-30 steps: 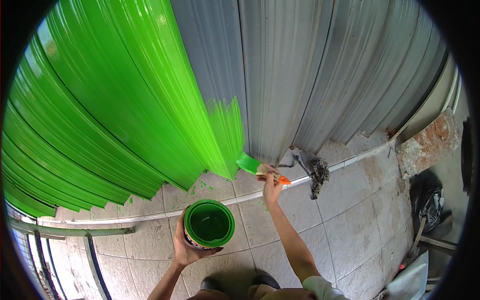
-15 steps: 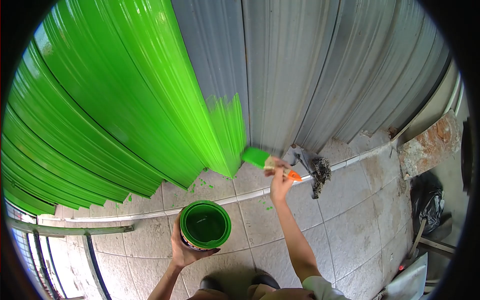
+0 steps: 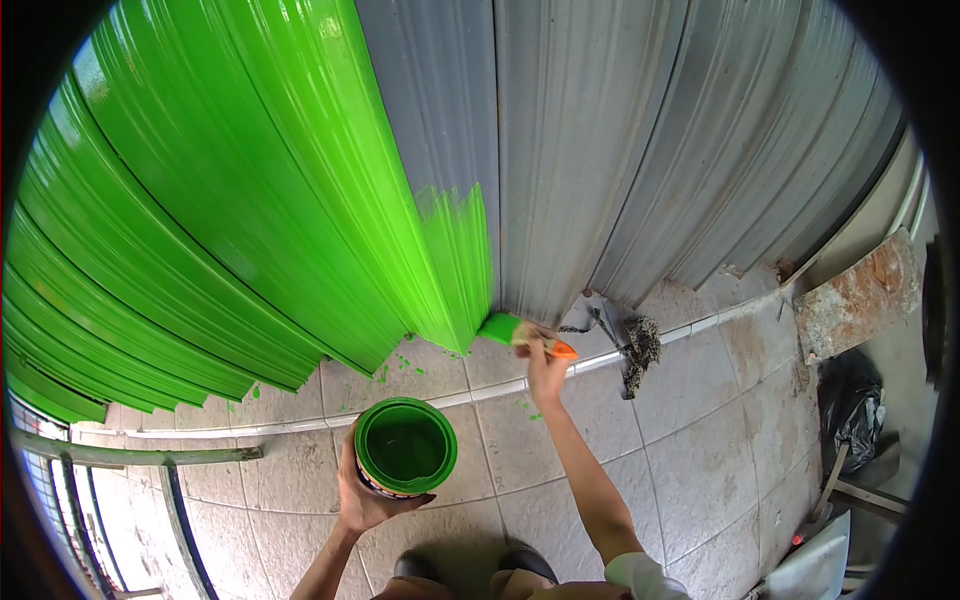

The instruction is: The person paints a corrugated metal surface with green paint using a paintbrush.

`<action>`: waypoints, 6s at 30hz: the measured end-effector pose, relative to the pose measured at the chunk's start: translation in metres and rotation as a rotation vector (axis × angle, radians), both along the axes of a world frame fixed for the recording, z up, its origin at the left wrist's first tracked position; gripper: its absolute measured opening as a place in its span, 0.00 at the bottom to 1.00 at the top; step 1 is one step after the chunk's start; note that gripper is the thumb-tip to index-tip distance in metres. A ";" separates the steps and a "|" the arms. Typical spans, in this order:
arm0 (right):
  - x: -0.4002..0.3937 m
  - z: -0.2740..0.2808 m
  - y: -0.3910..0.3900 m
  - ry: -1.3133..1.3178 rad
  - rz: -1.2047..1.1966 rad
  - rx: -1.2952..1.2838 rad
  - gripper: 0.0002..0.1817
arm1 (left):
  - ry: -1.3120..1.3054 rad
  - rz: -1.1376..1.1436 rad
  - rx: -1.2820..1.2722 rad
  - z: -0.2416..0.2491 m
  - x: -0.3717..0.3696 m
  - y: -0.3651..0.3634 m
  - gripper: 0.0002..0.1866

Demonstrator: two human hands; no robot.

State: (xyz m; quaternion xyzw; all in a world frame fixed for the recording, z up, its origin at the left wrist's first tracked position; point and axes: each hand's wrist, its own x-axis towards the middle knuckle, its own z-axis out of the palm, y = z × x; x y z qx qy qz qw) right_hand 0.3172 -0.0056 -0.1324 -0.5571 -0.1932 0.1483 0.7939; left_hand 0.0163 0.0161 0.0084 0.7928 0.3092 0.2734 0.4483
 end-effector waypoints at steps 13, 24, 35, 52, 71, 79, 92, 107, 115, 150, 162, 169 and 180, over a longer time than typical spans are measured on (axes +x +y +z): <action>-0.009 0.035 0.002 -0.014 0.029 -0.006 0.08 | -0.046 -0.011 -0.024 0.006 0.002 -0.002 0.63; 0.000 0.139 0.015 -0.078 -0.017 0.439 0.13 | -0.005 -0.005 0.023 0.008 0.001 -0.001 0.62; -0.034 0.115 -0.075 0.115 0.170 0.044 0.09 | -0.098 -0.020 0.011 0.003 0.006 0.000 0.61; -0.099 0.207 -0.087 -0.698 0.514 -0.267 0.15 | 0.025 -0.076 0.777 0.046 0.021 -0.004 0.51; -0.071 0.222 -0.112 -0.925 0.797 -0.122 0.18 | 0.043 -0.016 0.397 0.030 0.013 -0.006 0.61; -0.079 0.227 -0.127 -1.541 0.698 -0.347 0.31 | 0.029 -0.030 0.328 0.028 0.013 -0.008 0.61; -0.084 0.232 -0.129 -1.624 0.569 -0.439 0.33 | 0.034 0.002 0.339 0.029 0.016 -0.007 0.61; -0.054 0.240 -0.115 -1.306 -0.078 -0.097 0.19 | -0.020 0.092 0.286 0.024 0.017 -0.002 0.60; 0.019 0.239 -0.026 -1.229 -0.125 -0.148 0.12 | -0.035 0.087 0.280 0.023 0.011 -0.001 0.60; 0.036 0.284 0.021 -1.474 -0.644 0.238 0.15 | -0.081 0.034 0.143 0.006 0.001 0.003 0.61; 0.005 0.004 -0.025 -1.256 -0.080 -0.388 0.19 | -0.029 0.063 0.109 -0.002 -0.005 0.010 0.60; 0.028 0.177 0.012 -1.429 -0.403 -0.051 0.11 | -0.033 0.042 0.119 -0.004 -0.002 0.010 0.60; 0.010 0.022 -0.004 -1.389 -0.235 -0.181 0.20 | -0.012 0.046 0.074 -0.008 -0.004 0.009 0.60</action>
